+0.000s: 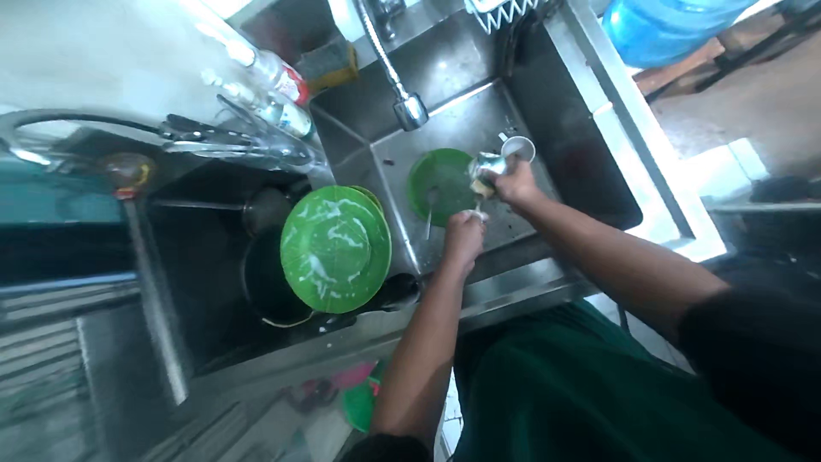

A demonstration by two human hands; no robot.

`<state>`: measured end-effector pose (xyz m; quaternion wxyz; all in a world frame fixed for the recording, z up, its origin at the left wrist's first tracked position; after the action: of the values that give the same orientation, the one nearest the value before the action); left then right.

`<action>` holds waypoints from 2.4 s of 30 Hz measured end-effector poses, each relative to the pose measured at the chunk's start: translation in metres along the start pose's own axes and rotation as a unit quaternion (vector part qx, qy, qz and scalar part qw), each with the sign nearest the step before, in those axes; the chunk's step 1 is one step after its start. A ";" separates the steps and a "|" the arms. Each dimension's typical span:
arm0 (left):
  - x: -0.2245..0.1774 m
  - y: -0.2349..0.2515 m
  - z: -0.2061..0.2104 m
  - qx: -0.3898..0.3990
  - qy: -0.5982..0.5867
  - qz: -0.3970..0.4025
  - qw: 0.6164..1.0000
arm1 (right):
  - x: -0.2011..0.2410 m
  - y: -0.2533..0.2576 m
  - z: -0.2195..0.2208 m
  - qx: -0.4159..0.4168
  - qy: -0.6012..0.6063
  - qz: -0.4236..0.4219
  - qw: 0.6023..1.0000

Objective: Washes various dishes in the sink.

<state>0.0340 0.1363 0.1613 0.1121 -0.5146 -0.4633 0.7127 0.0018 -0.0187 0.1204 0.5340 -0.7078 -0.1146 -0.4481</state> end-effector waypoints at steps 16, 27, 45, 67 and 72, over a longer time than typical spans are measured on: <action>-0.085 -0.207 -0.172 -0.211 0.350 0.178 0.895 | 0.003 -0.006 -0.026 -0.127 0.000 -0.080 0.989; -0.215 -0.274 -0.307 -0.332 0.586 0.230 0.703 | -0.028 -0.055 0.011 -0.181 0.028 -0.048 0.982; -0.210 -0.150 -0.334 -0.281 0.556 0.103 0.775 | -0.040 -0.078 0.011 -0.181 0.061 -0.048 0.980; -0.095 -0.079 -0.092 -0.068 0.424 0.060 0.901 | -0.034 -0.046 -0.041 -0.079 0.074 -0.010 0.994; 0.031 0.075 -0.054 -0.024 0.370 -0.183 0.910 | -0.031 -0.044 -0.057 -0.056 0.156 -0.029 0.986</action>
<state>0.0896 0.1444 0.0812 0.3920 -0.6502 -0.4916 0.4265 -0.0731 -0.0406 0.1272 0.4913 -0.6546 -0.0251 -0.5741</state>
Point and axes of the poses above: each hand's wrist, its own y-axis towards the middle knuckle, its own z-axis out of the palm, x = y × z, the point moved 9 cm from there along y, towards the middle knuckle, and after that the axes turned 13 degrees about x, right-handed, at the moved point
